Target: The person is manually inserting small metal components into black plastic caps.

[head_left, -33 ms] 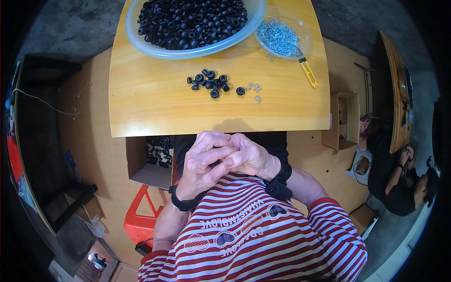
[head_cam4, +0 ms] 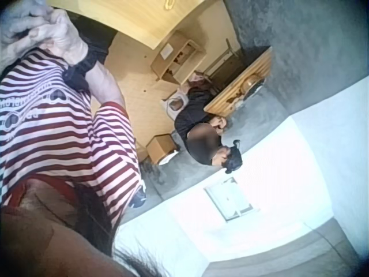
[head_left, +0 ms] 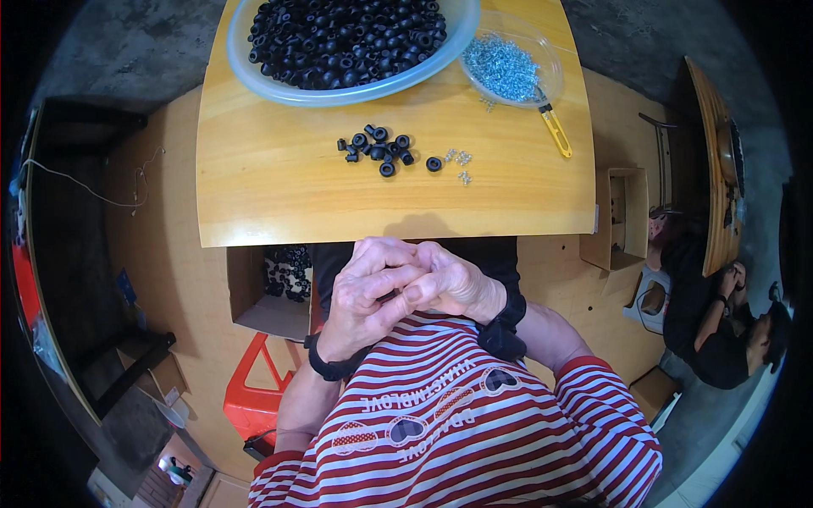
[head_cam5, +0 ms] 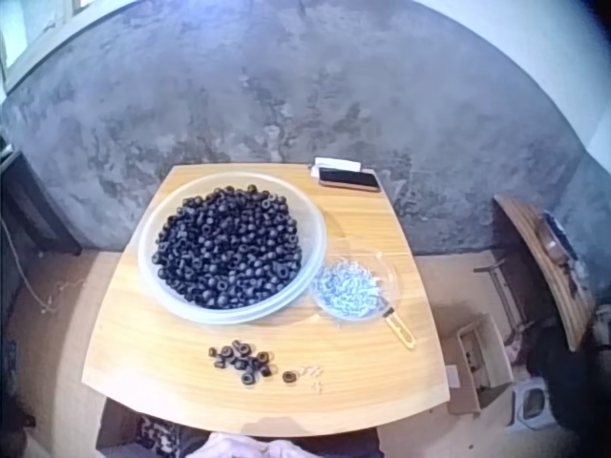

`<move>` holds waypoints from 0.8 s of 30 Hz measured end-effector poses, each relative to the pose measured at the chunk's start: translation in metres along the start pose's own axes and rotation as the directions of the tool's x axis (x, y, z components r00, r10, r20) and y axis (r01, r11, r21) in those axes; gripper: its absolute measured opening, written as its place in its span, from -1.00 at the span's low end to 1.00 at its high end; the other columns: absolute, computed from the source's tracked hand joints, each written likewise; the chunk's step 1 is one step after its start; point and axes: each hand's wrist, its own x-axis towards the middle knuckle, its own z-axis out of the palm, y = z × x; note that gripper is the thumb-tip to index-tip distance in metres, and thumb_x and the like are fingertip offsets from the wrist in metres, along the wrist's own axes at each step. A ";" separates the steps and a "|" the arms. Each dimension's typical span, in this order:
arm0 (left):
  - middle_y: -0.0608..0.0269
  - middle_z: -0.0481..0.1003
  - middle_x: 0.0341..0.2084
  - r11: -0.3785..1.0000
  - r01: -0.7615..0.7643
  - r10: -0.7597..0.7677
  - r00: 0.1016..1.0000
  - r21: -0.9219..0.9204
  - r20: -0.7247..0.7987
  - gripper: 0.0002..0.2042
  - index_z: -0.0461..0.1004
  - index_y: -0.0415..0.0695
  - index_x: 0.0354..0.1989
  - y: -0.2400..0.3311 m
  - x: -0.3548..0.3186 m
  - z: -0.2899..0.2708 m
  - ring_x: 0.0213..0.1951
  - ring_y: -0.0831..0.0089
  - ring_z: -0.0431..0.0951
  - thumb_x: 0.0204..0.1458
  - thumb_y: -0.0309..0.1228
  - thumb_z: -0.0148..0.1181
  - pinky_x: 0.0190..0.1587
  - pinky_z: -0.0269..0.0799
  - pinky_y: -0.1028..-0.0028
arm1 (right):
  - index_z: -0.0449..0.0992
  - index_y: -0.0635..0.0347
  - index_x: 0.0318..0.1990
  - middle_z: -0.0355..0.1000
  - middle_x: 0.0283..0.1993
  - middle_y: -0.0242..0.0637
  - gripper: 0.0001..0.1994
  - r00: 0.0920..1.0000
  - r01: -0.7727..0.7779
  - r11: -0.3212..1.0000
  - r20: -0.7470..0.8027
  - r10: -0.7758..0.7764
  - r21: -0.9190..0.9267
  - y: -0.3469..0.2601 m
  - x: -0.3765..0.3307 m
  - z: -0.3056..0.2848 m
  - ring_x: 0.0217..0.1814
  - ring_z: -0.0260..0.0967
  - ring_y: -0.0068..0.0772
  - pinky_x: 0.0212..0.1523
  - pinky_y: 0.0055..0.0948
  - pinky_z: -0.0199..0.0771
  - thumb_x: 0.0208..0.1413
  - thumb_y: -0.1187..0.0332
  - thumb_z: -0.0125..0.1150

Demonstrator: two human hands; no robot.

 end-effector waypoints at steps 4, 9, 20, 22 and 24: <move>0.21 0.53 -0.33 0.999 0.029 -0.027 0.999 -0.036 0.045 -0.85 0.61 -0.20 -0.36 0.005 0.003 -0.003 -0.18 0.25 0.51 -0.09 -0.42 0.36 -0.11 0.40 0.32 | 0.51 0.36 -0.23 0.29 -0.48 -0.48 -0.77 0.995 -0.094 0.995 0.022 0.095 -0.046 0.005 0.001 -0.015 -0.61 0.07 -0.72 -0.62 -0.70 -0.02 -0.05 0.47 0.32; 0.24 0.52 -0.37 0.993 0.026 -0.012 0.992 -0.112 0.124 -0.87 0.60 -0.20 -0.40 0.000 0.002 -0.006 -0.22 0.28 0.52 -0.10 -0.42 0.37 -0.13 0.37 0.33 | 0.48 0.30 -0.29 0.24 -0.49 -0.52 -0.78 0.990 -0.082 0.994 0.108 0.089 -0.074 0.018 0.003 -0.036 -0.62 0.03 -0.73 -0.62 -0.70 -0.07 -0.07 0.43 0.37; 0.18 0.54 -0.30 0.986 0.148 -0.140 0.984 -0.076 0.106 -0.78 0.61 -0.22 -0.31 0.005 0.000 -0.004 -0.05 0.16 0.54 -0.06 -0.33 0.35 -0.04 0.46 0.26 | 0.32 0.33 0.12 0.43 -0.10 -0.30 -0.41 0.994 -0.106 0.993 0.022 0.105 0.044 0.006 0.003 -0.018 -0.10 0.41 -0.56 -0.15 -0.63 0.42 -0.17 0.56 0.35; 0.17 0.54 -0.30 0.988 0.122 -0.113 0.989 -0.098 0.091 -0.77 0.60 -0.22 -0.31 0.002 -0.001 -0.003 -0.06 0.16 0.54 -0.08 -0.33 0.36 -0.04 0.46 0.26 | 0.33 0.33 0.10 0.45 -0.16 -0.35 -0.46 0.996 -0.084 0.996 0.025 0.083 0.042 0.009 0.004 -0.018 -0.33 0.28 -0.70 -0.39 -0.70 0.24 -0.11 0.57 0.33; 0.17 0.54 -0.32 0.989 0.109 -0.101 0.992 -0.104 0.075 -0.82 0.60 -0.24 -0.33 0.003 0.000 -0.001 -0.09 0.18 0.55 -0.10 -0.42 0.34 -0.07 0.47 0.29 | 0.34 0.32 0.08 0.48 -0.21 -0.41 -0.51 0.998 -0.062 0.997 0.026 0.061 0.040 0.010 0.005 -0.014 -0.55 0.14 -0.84 -0.62 -0.77 0.05 -0.06 0.58 0.30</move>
